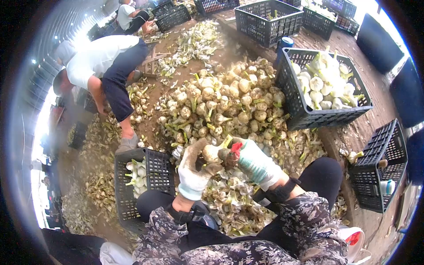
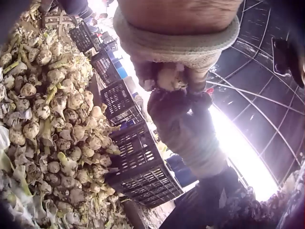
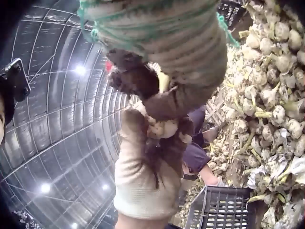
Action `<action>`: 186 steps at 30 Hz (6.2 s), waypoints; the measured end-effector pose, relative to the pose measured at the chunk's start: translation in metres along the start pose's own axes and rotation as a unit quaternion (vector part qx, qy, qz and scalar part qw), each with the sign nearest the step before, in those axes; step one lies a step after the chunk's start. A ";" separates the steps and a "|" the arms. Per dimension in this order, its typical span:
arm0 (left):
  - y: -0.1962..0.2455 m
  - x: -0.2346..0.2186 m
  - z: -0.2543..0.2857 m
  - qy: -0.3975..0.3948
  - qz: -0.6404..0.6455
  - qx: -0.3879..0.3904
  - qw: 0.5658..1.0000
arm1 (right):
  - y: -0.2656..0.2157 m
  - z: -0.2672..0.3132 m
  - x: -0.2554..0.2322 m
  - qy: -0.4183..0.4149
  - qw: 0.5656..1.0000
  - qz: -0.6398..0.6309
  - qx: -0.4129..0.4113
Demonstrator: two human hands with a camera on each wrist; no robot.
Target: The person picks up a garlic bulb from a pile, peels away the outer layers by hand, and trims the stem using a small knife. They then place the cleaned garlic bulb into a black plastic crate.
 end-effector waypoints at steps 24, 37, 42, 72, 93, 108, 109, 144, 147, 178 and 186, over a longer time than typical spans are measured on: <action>-0.041 0.023 0.014 0.052 0.397 -0.356 0.844 | 0.041 -0.020 -0.007 0.027 0.998 -0.002 -0.065; -0.031 0.019 -0.003 -0.055 0.555 -0.357 0.749 | -0.005 0.016 -0.010 -0.003 0.933 -0.358 -0.048; -0.017 0.027 -0.002 -0.029 0.408 -0.260 0.875 | 0.030 0.003 -0.017 0.035 0.990 -0.085 -0.106; -0.063 0.030 0.015 -0.145 0.213 -0.259 0.931 | 0.029 0.009 -0.027 0.063 0.998 0.021 0.020; -0.053 0.039 0.015 -0.088 0.286 -0.337 0.893 | 0.022 0.018 -0.024 0.156 0.901 0.402 -0.051; -0.077 0.046 0.029 0.073 0.286 -0.361 0.885 | 0.041 0.010 0.003 0.034 0.994 -0.104 0.013; -0.071 0.046 0.025 0.061 0.421 -0.416 0.804 | 0.031 0.013 0.002 -0.014 0.988 -0.143 0.056; -0.066 0.049 0.010 0.064 0.540 -0.451 0.708 | 0.046 0.001 -0.033 0.043 0.908 -0.417 0.010; -0.070 0.033 0.005 0.122 0.473 -0.452 0.746 | 0.076 -0.010 -0.046 0.074 0.995 0.067 0.032; -0.010 -0.022 0.034 -0.202 0.535 -0.445 0.689 | -0.031 0.010 0.023 -0.066 0.982 0.110 -0.137; -0.012 -0.006 0.011 0.013 0.337 -0.226 0.914 | 0.029 -0.003 0.009 0.078 0.986 -0.147 -0.015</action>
Point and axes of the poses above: each hand's wrist, its own z-axis away from the middle knuckle, its own x-axis out of the palm, y = z × x, the point moved 4 cm from there along -z, towards the middle knuckle, and after that the axes turned 6 degrees about z, right-handed, at the moved point
